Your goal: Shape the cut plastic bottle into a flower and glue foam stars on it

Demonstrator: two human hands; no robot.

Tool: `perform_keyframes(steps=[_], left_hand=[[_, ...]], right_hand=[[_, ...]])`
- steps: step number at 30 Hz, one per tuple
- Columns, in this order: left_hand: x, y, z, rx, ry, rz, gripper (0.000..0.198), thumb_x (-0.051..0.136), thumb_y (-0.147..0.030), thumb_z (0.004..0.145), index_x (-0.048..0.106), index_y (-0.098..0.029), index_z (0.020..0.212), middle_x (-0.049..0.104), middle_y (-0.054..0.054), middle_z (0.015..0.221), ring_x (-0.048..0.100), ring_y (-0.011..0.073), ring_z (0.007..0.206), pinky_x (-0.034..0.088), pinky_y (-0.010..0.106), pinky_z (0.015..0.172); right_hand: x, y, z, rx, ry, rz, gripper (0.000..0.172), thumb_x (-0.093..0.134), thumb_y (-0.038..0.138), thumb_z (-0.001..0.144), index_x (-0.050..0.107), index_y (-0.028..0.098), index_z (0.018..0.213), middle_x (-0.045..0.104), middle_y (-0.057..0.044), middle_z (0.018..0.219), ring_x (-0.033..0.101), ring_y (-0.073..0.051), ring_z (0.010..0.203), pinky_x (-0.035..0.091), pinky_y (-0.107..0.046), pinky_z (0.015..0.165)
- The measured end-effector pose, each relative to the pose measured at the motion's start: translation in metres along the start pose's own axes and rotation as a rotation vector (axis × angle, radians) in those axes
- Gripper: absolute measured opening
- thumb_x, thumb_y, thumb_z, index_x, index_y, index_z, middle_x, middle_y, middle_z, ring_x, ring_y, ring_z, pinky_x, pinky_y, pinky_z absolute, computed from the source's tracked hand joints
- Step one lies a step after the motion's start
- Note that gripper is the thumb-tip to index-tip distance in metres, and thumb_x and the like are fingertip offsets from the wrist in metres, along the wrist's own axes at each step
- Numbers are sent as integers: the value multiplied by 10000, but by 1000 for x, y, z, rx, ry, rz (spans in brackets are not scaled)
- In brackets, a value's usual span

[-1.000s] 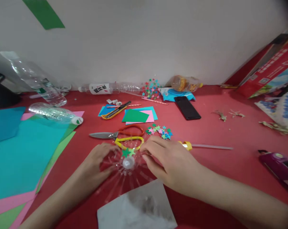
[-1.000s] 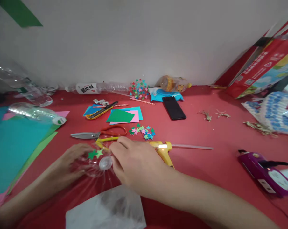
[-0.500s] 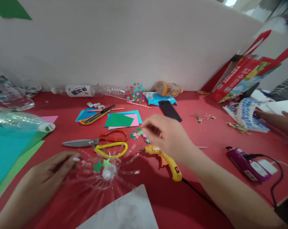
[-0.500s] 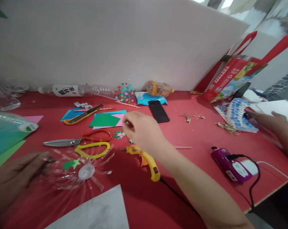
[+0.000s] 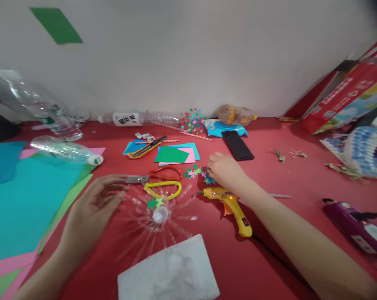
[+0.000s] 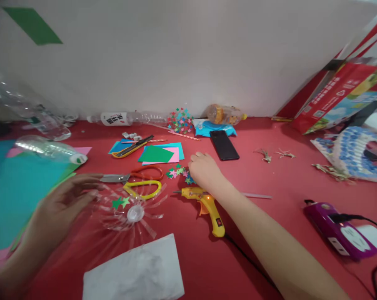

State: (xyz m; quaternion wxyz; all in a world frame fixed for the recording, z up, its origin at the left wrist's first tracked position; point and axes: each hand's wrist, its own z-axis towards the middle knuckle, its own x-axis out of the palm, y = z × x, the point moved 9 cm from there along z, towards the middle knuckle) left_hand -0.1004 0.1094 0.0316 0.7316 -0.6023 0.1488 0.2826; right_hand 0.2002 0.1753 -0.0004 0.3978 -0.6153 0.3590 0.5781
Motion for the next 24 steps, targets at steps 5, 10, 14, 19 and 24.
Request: perform_keyframes(steps=[5, 10, 14, 19, 24], left_hand=[[-4, -5, -3, -38, -6, -125, 265, 645, -354, 742, 639, -224, 973, 674, 33, 962, 633, 190, 888, 535, 280, 758], [-11, -22, -2, -9, -52, -134, 264, 652, -356, 726, 653, -228, 956, 675, 22, 912, 623, 182, 812, 523, 281, 702], [-19, -47, -5, 61, -69, -87, 225, 648, -344, 766, 654, -240, 966, 659, 0, 909, 605, 167, 782, 493, 282, 709], [-15, -99, -20, 229, 35, -79, 132, 614, -315, 848, 645, -243, 954, 652, -2, 940, 615, 169, 865, 478, 285, 780], [26, -130, -41, 257, 279, -44, 197, 574, -374, 875, 644, -217, 780, 613, -12, 725, 551, 144, 657, 433, 258, 601]], right_hand=[[-7, 1, -1, 32, -33, 109, 266, 607, 330, 920, 627, 123, 1086, 638, -93, 1142, 615, -215, 1063, 506, -437, 934], [-31, -6, -5, 127, -144, 387, 216, 589, 335, 925, 637, 135, 993, 656, -60, 1043, 627, -183, 969, 515, -395, 871], [-61, 6, -18, 86, -203, 709, 223, 511, 308, 914, 659, 152, 858, 670, -26, 841, 615, -132, 766, 482, -271, 703], [-101, 44, -43, -52, -241, 1019, 233, 499, 329, 864, 658, 164, 820, 665, -8, 745, 608, -122, 687, 471, -238, 631], [-129, 77, -68, -135, -392, 1066, 160, 526, 263, 846, 617, 178, 748, 626, 4, 712, 574, -117, 660, 460, -237, 623]])
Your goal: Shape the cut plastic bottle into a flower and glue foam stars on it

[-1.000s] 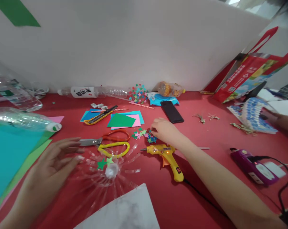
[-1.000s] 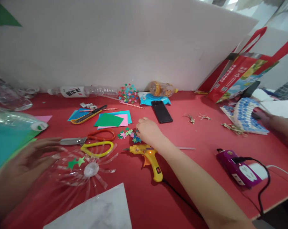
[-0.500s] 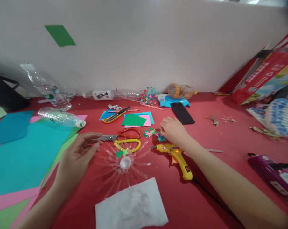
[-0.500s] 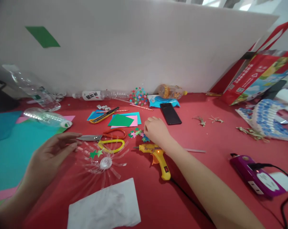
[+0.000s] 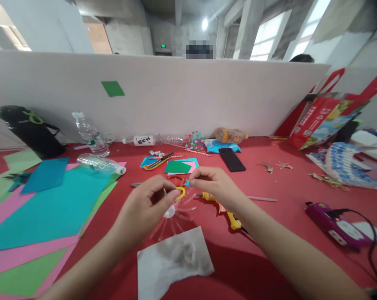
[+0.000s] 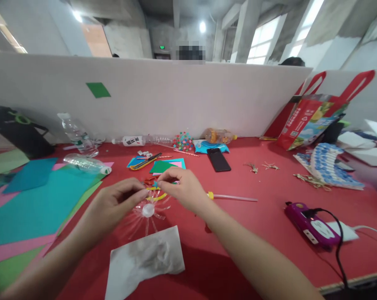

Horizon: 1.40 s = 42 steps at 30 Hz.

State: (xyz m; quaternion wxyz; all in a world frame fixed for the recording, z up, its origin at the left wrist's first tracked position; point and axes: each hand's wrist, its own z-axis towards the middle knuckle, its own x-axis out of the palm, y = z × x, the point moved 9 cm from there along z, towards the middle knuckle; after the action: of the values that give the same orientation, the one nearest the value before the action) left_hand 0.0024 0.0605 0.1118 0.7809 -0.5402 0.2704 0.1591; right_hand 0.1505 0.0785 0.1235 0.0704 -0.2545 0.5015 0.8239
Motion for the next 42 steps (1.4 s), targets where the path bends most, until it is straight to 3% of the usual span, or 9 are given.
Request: perform_keyframes(steps=[3, 7, 14, 19, 24, 30, 34, 38, 42], left_hand=[[13, -10, -2, -3, -22, -66, 232, 547, -363, 879, 633, -204, 733, 586, -20, 673, 519, 127, 621, 408, 242, 572], [9, -23, -6, 5, -132, -135, 244, 529, -356, 851, 624, -197, 693, 543, -21, 598, 477, 120, 551, 384, 236, 514], [0, -32, -8, -64, -178, -291, 200, 573, -349, 752, 606, -192, 634, 448, -58, 482, 370, 92, 436, 295, 214, 407], [-10, -26, -9, -56, -212, -246, 215, 574, -333, 749, 563, -196, 584, 424, -62, 473, 349, 84, 429, 282, 210, 406], [-27, -8, -6, -52, -291, -206, 209, 611, -362, 764, 621, -187, 650, 533, -33, 552, 442, 103, 511, 359, 214, 478], [-23, 10, -4, -78, -307, -264, 187, 602, -338, 781, 615, -188, 670, 521, -40, 569, 407, 97, 507, 339, 218, 478], [-15, 16, -12, -67, -268, -233, 188, 586, -308, 802, 589, -189, 657, 487, -40, 588, 413, 103, 542, 347, 221, 503], [-12, 19, -18, -39, -269, -195, 180, 561, -298, 838, 593, -194, 694, 518, -24, 649, 463, 118, 589, 372, 228, 530], [-11, 16, -19, 33, -322, -90, 171, 539, -261, 858, 580, -198, 704, 571, -6, 704, 515, 134, 640, 402, 241, 572]], right_hand=[[0, 21, -12, -129, -118, -81, 140, 542, 210, 841, 591, 185, 713, 602, -8, 744, 563, -142, 741, 447, -276, 704], [1, 40, -28, -298, -236, -216, 135, 512, 206, 887, 626, 190, 818, 640, -61, 870, 555, -189, 869, 428, -347, 818], [12, 48, -37, -321, -198, -377, 237, 462, 226, 928, 638, 202, 1085, 655, -85, 1072, 573, -194, 1021, 454, -344, 888], [-9, -18, -40, 55, -118, -552, 183, 544, 314, 926, 658, 207, 1021, 664, -97, 1043, 618, -192, 963, 478, -312, 810], [-36, -105, -77, 473, 1, -654, 237, 574, 392, 932, 633, 169, 987, 660, -39, 972, 628, -139, 827, 533, -321, 756], [-33, -151, -105, 612, 82, -454, 288, 608, 423, 896, 613, 150, 805, 623, 9, 751, 598, -123, 689, 504, -294, 677], [-40, -136, -100, 578, 26, -106, 329, 559, 486, 873, 602, 165, 814, 624, -23, 729, 617, -166, 676, 462, -286, 601], [-43, -91, -73, 506, -4, 225, 449, 574, 568, 818, 609, 161, 1004, 642, -51, 795, 625, -158, 681, 461, -275, 596], [-17, -57, -47, 461, 61, 449, 350, 673, 474, 721, 635, 169, 889, 636, -31, 704, 581, -130, 603, 442, -251, 548]])
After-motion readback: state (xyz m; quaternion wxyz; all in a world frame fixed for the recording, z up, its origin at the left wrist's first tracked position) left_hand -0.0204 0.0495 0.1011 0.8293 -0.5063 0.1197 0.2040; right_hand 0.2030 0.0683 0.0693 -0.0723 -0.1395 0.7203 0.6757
